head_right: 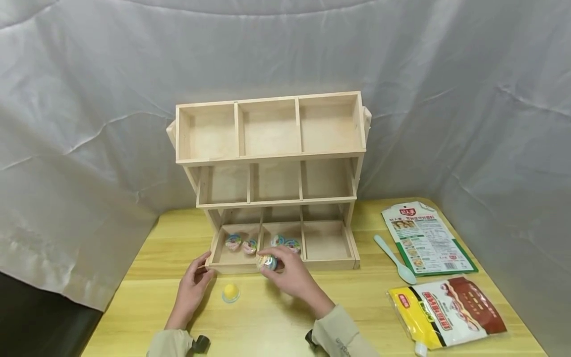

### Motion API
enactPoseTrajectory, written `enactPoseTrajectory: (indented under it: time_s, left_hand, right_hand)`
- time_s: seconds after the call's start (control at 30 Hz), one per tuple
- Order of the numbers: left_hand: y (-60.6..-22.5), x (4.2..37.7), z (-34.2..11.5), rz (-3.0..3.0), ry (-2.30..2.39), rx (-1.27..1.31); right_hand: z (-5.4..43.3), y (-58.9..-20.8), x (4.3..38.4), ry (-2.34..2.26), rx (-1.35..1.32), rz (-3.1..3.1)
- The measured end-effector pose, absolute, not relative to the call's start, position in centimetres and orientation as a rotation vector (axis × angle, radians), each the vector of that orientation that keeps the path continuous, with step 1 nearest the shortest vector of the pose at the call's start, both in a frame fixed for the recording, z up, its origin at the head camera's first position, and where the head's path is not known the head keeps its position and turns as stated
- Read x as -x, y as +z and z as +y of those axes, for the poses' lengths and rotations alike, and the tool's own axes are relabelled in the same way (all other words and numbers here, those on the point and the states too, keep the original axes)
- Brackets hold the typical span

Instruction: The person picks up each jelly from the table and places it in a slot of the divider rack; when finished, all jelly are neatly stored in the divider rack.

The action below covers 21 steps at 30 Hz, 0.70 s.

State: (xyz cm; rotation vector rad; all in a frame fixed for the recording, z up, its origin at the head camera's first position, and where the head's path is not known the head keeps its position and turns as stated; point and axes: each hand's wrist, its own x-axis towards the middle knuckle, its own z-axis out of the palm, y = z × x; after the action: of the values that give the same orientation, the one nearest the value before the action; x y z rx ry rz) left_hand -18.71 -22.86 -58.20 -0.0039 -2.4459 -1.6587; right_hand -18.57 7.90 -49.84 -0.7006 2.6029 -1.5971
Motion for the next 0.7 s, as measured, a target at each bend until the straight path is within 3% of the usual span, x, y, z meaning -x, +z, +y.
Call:
enactPoseTrajectory:
  time_s: [0.7]
  left_hand:
    - [-58.1, 18.8, -22.7, -2.415, -1.694, -0.016]
  right_hand:
    - [11.8, -49.5, 18.8, -1.554, 0.531, 2.740]
